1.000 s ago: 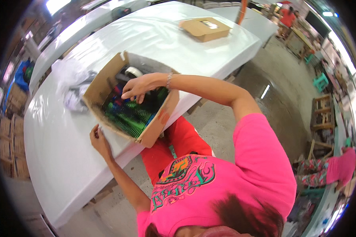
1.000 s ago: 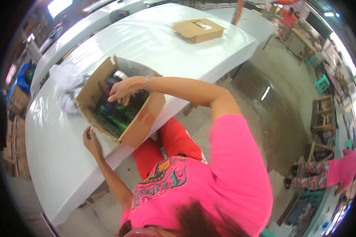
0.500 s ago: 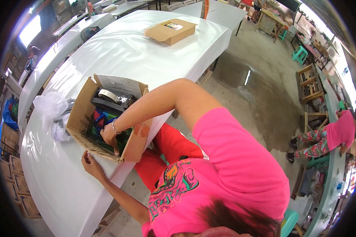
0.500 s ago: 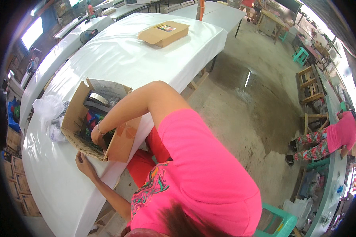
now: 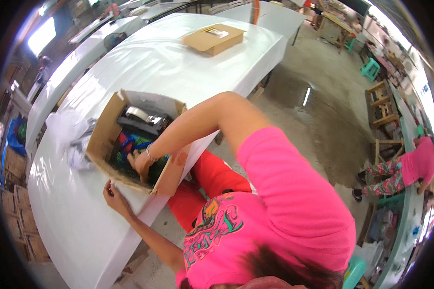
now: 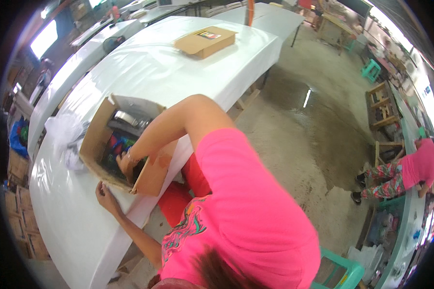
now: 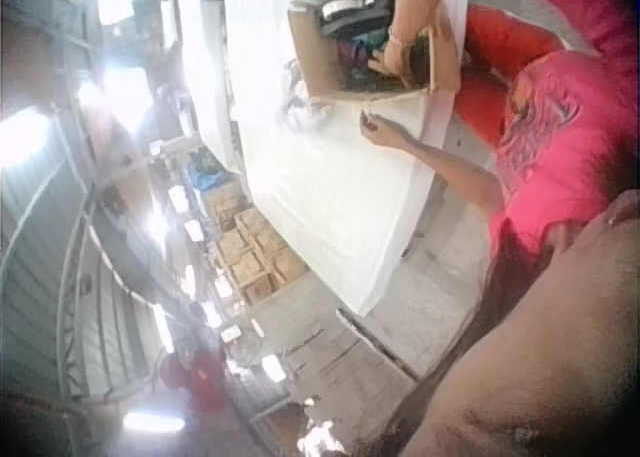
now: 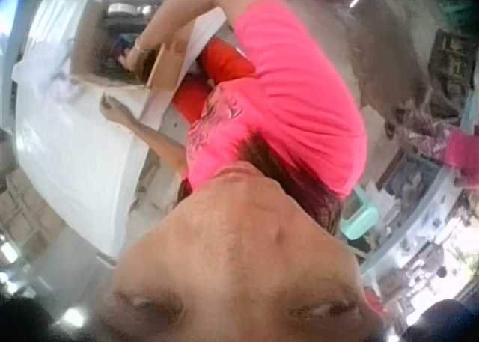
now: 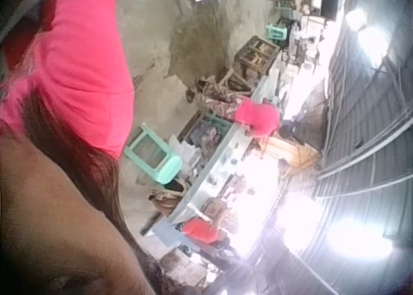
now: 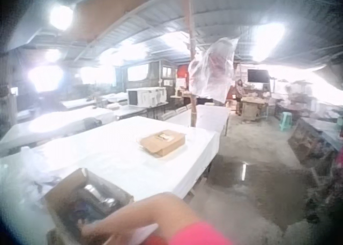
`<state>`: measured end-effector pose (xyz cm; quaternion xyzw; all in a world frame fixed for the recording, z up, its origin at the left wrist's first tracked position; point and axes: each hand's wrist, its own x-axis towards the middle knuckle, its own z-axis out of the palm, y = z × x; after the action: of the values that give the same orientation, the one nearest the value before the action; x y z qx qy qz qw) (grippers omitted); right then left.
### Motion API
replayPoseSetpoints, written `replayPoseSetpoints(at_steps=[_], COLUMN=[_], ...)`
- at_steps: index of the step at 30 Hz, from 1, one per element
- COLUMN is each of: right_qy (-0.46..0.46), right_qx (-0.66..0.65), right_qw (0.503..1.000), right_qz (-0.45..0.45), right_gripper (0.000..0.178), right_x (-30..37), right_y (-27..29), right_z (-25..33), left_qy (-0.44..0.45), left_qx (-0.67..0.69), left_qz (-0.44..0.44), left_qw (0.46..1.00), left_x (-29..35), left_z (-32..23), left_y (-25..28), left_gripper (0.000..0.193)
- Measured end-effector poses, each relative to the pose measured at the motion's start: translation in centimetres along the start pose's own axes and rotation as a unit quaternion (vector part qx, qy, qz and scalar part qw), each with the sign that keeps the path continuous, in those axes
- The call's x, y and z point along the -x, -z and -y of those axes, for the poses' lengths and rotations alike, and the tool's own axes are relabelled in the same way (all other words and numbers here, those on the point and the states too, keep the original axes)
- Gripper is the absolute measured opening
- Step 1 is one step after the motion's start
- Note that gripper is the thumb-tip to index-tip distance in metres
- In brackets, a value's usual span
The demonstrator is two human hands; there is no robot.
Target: The person places a plastic sheet over a cardboard box containing colorful items, then folds and tucks the sheet into the box. They use scissors to trim excess plastic and fold the box flaps closed.
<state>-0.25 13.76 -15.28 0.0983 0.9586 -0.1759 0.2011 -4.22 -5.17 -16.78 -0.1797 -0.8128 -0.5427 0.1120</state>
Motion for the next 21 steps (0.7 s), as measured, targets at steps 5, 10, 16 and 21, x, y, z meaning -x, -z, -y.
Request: replayPoseSetpoints(at_steps=[5,10,16,21], right_qy=[0.054,-0.012,-0.016,0.015], right_qx=[0.038,0.073,0.061,0.068], right_qw=[0.997,0.994,0.996,0.996], right_qz=[0.051,0.08,0.068,0.057], right_gripper=[0.139,0.138,0.135,0.126], right_x=[4.3,5.7,6.1,5.4], right_y=[3.3,4.3,4.6,4.2], right_z=[1.3,2.2,2.4,2.2], left_qy=[-0.017,-0.021,0.008,0.002], left_qx=[-0.012,-0.006,-0.004,-0.003], left_qz=[-0.045,-0.049,-0.055,-0.054], left_qw=[0.999,0.999,0.998,0.999], left_x=[0.7,0.8,0.9,0.8], left_z=[0.8,-1.3,-1.4,-1.2], left_y=[0.9,0.3,0.7,0.7], left_gripper=[0.022,0.02,0.019,0.019])
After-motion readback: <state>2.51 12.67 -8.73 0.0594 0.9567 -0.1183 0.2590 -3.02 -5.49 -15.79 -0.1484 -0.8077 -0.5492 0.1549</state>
